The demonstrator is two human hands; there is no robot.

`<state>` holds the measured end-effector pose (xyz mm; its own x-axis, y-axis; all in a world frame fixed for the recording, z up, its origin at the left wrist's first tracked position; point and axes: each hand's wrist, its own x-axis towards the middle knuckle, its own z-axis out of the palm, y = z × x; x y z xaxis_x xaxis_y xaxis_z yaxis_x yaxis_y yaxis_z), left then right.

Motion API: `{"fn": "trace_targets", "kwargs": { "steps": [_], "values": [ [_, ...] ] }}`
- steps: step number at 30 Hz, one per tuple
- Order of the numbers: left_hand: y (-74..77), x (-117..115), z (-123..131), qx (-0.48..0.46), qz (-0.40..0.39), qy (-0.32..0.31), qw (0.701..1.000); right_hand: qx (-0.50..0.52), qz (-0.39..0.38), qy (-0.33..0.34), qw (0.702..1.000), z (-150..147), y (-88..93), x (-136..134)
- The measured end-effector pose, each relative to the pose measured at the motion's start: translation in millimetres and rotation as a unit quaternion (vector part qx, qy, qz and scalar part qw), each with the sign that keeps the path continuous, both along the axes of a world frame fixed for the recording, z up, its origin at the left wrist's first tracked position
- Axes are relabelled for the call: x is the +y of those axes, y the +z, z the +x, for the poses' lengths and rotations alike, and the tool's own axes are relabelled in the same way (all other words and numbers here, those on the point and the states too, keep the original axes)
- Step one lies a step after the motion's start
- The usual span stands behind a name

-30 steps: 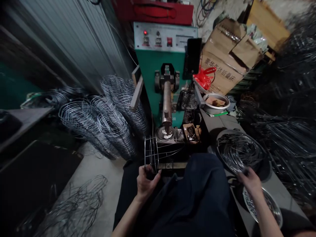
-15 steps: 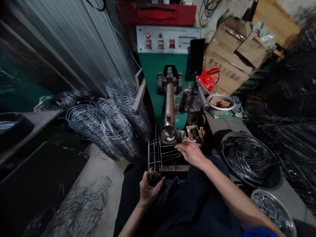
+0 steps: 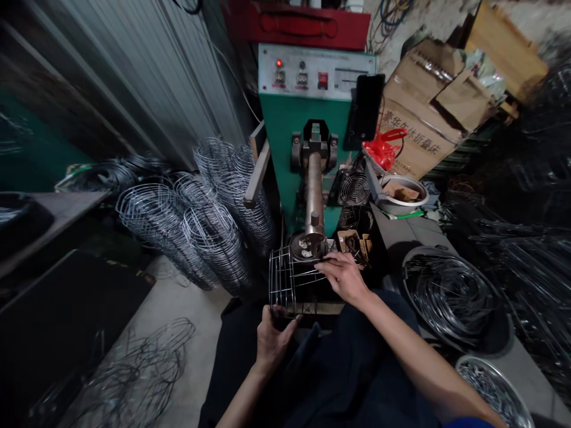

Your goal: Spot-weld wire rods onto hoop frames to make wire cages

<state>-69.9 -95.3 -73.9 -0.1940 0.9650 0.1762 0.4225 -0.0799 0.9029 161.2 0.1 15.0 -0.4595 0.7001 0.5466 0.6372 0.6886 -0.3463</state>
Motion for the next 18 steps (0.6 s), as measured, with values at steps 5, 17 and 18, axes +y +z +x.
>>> {"fn": "trace_targets", "kwargs": {
  "steps": [5, 17, 18],
  "values": [
    [-0.9, 5, 0, -0.001, 0.004, 0.005, 1.000, 0.008, 0.015, 0.000, 1.000, -4, -2.9, 7],
    [-6.6, 18, -7, 0.034, 0.053, 0.025, 0.998, 0.045, 0.028, -0.009, 0.999, -11, -5.5, 17],
    [-6.2, 18, -7, 0.034, 0.055, 0.022, 0.998, 0.055, 0.013, -0.009, 0.998, -9, -3.9, 17]
  ]
}}
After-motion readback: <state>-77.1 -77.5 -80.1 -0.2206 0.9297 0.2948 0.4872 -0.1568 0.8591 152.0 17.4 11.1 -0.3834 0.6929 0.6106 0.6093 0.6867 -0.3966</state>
